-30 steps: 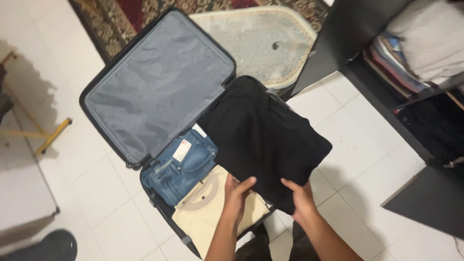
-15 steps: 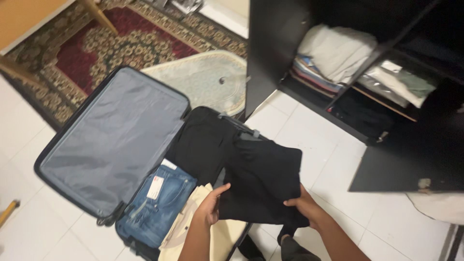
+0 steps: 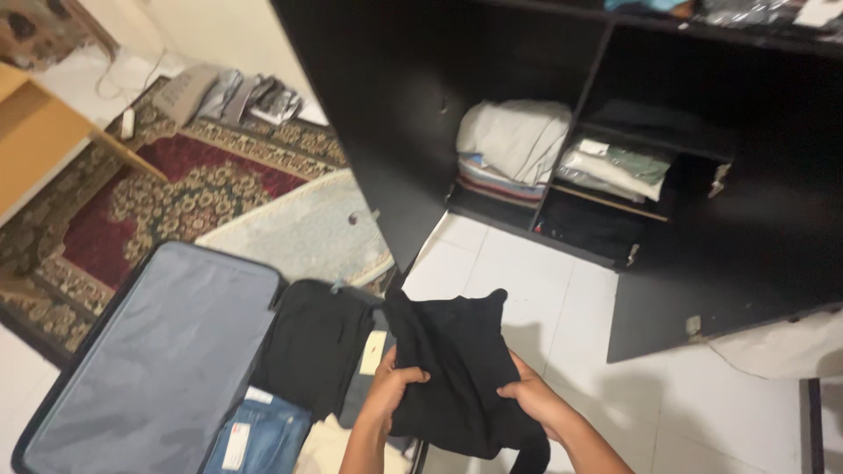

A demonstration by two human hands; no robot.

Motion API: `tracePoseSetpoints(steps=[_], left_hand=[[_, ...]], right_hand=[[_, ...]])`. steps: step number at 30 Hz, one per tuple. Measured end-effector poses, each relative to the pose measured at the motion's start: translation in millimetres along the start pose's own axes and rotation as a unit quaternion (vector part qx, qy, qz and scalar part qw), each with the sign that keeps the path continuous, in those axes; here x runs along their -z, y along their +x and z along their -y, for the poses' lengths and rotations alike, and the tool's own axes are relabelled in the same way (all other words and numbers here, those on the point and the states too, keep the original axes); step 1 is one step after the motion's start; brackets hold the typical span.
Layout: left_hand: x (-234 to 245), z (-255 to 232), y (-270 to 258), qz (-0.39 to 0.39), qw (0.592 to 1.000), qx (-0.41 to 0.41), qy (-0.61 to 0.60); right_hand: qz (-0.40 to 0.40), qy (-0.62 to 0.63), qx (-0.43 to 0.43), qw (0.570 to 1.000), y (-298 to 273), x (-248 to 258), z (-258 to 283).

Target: The person opens an inner compartment of a suitcase, then unpacks items by removing a pouch, shirts, jeans, and a sweater from the suitcase and placing them onto a cabinet shelf.

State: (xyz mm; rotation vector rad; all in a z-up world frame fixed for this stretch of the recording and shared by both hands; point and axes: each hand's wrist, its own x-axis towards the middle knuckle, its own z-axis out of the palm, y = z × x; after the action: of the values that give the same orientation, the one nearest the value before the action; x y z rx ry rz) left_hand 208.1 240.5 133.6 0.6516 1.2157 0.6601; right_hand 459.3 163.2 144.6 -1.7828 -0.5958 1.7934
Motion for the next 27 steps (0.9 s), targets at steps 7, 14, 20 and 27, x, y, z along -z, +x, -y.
tracePoseSetpoints(steps=[7,14,20,27], left_hand=[[-117,-69,26,0.041,0.998,-0.038,0.036],[-256,-160,39,0.147,0.981,-0.125,0.028],[-356,-257,37,0.222,0.947,-0.224,0.066],[-447,-343,50,0.334,0.905,-0.26,0.032]], right_hand=[[-0.04,0.05,0.087,0.994,-6,104,49],[-0.122,0.091,0.23,0.961,-34,218,134],[-0.183,0.179,0.304,0.918,-89,287,223],[-0.178,0.285,0.446,0.829,-127,345,301]])
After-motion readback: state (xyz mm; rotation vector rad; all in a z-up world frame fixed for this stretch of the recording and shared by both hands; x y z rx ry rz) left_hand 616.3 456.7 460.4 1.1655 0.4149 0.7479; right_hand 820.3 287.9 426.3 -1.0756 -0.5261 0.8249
